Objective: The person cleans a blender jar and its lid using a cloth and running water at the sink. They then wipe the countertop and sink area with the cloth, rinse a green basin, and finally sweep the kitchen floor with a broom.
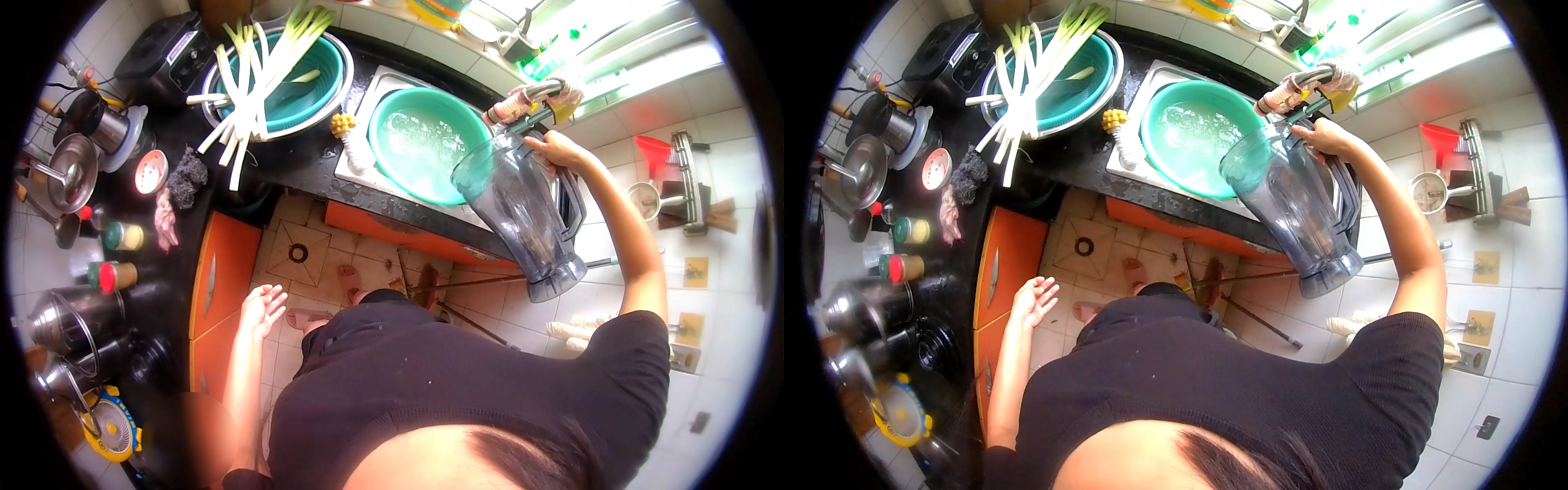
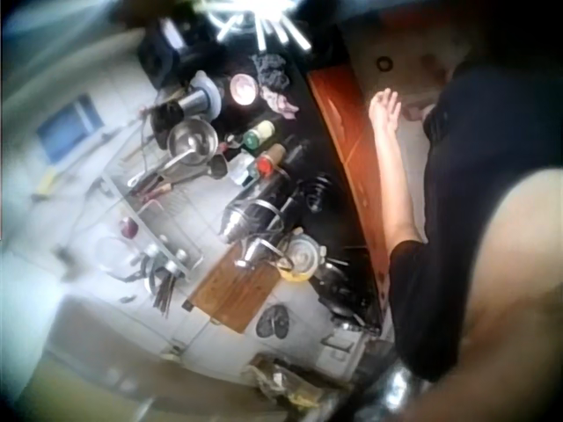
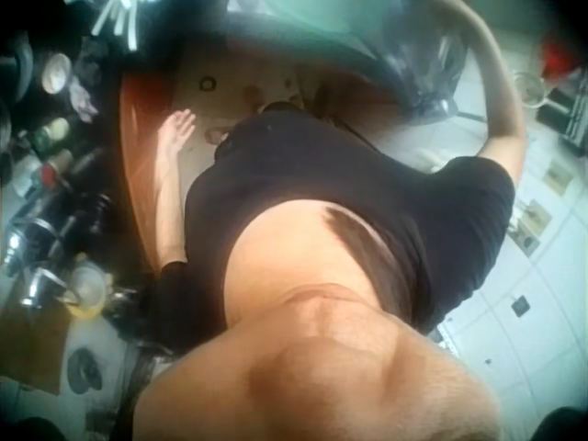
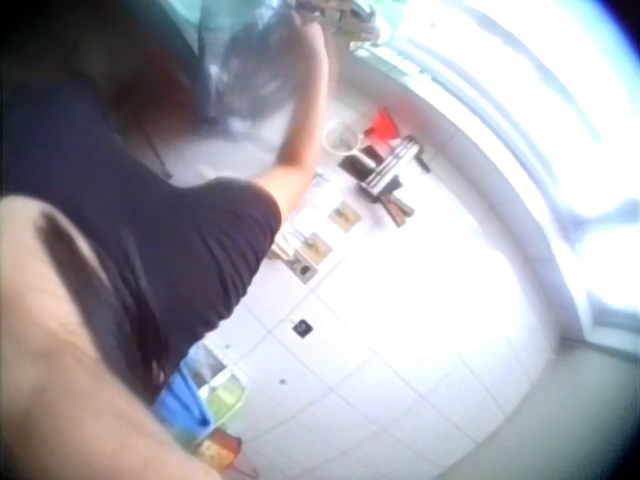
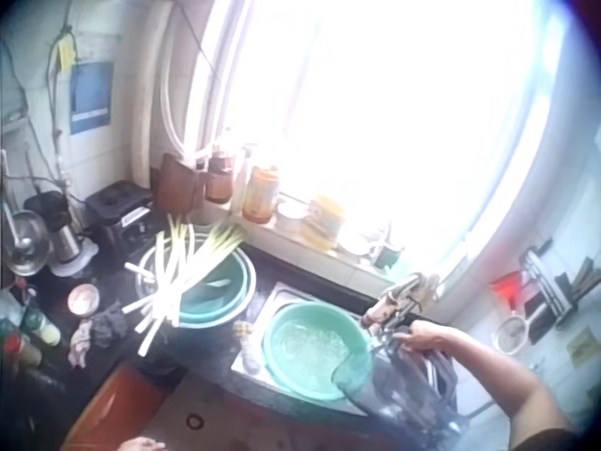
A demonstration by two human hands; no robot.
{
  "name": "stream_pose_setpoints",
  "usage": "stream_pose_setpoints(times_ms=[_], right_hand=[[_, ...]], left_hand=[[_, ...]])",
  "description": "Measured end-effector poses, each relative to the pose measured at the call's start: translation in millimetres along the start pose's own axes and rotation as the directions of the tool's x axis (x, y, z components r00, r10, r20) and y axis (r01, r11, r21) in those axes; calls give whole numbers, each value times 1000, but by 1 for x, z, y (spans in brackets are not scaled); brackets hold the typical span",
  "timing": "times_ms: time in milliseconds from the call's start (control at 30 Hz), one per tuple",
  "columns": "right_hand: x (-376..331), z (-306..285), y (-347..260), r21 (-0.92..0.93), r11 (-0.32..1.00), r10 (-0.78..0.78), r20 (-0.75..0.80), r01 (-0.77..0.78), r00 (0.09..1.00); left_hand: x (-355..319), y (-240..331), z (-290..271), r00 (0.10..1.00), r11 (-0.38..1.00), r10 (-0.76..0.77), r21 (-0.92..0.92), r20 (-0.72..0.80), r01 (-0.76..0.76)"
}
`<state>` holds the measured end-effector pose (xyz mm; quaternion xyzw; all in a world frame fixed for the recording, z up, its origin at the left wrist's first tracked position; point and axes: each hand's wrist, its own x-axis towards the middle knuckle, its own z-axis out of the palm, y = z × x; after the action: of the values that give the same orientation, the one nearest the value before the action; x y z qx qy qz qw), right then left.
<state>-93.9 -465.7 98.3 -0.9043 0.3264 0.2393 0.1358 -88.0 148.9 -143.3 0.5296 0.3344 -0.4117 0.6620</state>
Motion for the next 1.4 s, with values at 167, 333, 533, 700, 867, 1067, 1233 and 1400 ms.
stream_pose_setpoints(times_ms=[167,333,533,700,867,1067,1233,1400], right_hand=[[-16,-4,-10,-114,989,-101,-89,90,991],[-80,1,-35,125,971,-191,-122,206,974],[-167,8,-116,382,824,-406,-117,418,907],[-198,-15,-143,612,609,-351,-362,504,864],[-170,-46,-185,595,384,-452,-546,706,706],[-113,-77,-268,349,303,-610,-644,887,462],[-110,-53,-381,667,-164,-417,-714,727,562],[-71,-65,-464,577,-142,-371,-784,804,497]], left_hand=[[-1,-1,-11,999,991,43,126,-5,-42],[-15,12,-12,996,979,85,185,-6,-82],[-35,16,-26,984,941,175,288,26,-175],[-49,-6,-57,928,876,344,306,143,-372],[-67,-49,-118,870,844,490,225,45,-487],[-98,-113,-198,836,854,517,36,-183,-520],[-85,-187,-263,800,889,452,124,-395,-440],[-74,-222,-288,724,898,418,125,-549,-423]])
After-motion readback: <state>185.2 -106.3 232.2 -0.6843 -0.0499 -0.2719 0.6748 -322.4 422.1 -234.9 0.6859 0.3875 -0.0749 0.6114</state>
